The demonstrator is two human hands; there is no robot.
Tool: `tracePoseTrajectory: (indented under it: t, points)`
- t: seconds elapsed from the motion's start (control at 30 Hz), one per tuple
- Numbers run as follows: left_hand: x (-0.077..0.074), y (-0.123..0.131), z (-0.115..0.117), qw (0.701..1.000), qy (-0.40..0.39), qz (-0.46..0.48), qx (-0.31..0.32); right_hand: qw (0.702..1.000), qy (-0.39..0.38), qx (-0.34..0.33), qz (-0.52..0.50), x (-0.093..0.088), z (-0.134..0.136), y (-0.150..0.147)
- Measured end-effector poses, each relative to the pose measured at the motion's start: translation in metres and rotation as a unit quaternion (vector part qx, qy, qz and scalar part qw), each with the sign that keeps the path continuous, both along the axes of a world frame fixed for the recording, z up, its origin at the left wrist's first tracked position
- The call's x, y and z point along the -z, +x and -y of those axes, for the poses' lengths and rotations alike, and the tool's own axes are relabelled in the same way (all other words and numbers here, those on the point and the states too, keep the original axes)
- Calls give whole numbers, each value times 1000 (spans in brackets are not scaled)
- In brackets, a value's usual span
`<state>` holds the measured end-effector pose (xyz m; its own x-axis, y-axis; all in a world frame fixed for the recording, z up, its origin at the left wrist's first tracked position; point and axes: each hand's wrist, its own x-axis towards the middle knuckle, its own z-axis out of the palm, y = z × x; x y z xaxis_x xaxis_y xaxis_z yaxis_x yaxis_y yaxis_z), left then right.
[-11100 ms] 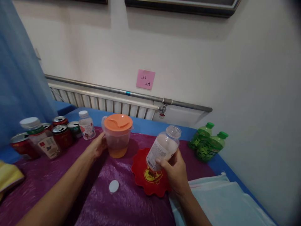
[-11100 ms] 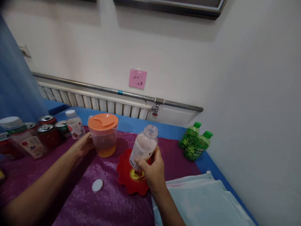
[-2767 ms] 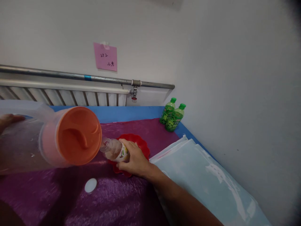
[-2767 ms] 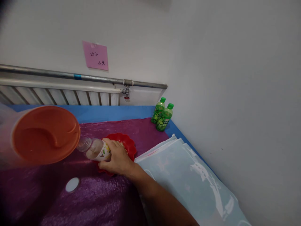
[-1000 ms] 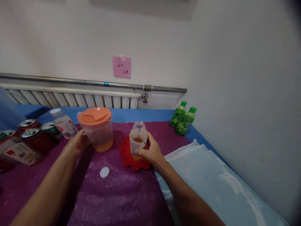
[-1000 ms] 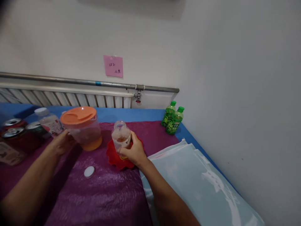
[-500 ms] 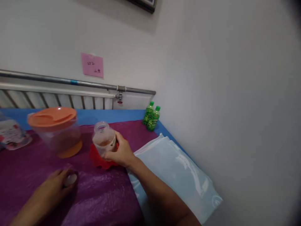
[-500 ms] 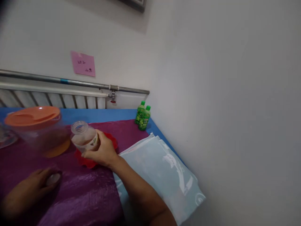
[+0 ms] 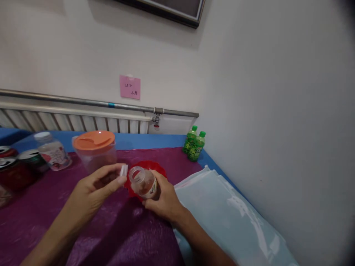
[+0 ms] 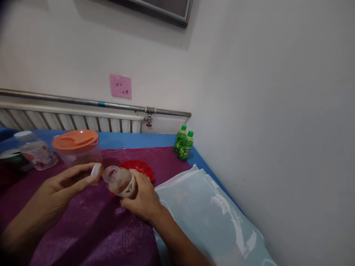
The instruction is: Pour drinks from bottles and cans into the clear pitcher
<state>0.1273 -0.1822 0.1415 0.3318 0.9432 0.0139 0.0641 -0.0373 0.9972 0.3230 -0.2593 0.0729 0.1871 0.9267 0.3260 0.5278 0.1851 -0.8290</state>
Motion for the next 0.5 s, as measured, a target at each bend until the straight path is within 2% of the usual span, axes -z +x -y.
tracePoseTrajectory:
  t: [0.17, 0.27, 0.37, 0.5]
  points:
    - [-2, -5, -6, 994, 73, -62, 53, 997, 19, -2, 74, -2, 1, -2]
    - [-14, -7, -7, 985, 121, -103, 61, 994, 27, -5, 109, -6, -1, -3]
    - [-23, -9, -9, 982, 130, -128, 57, 990, 36, -10, 136, -14, -1, -3]
    - [-15, -15, -17, 976, 157, -148, 27, 988, 48, -15, 147, -19, -1, -4]
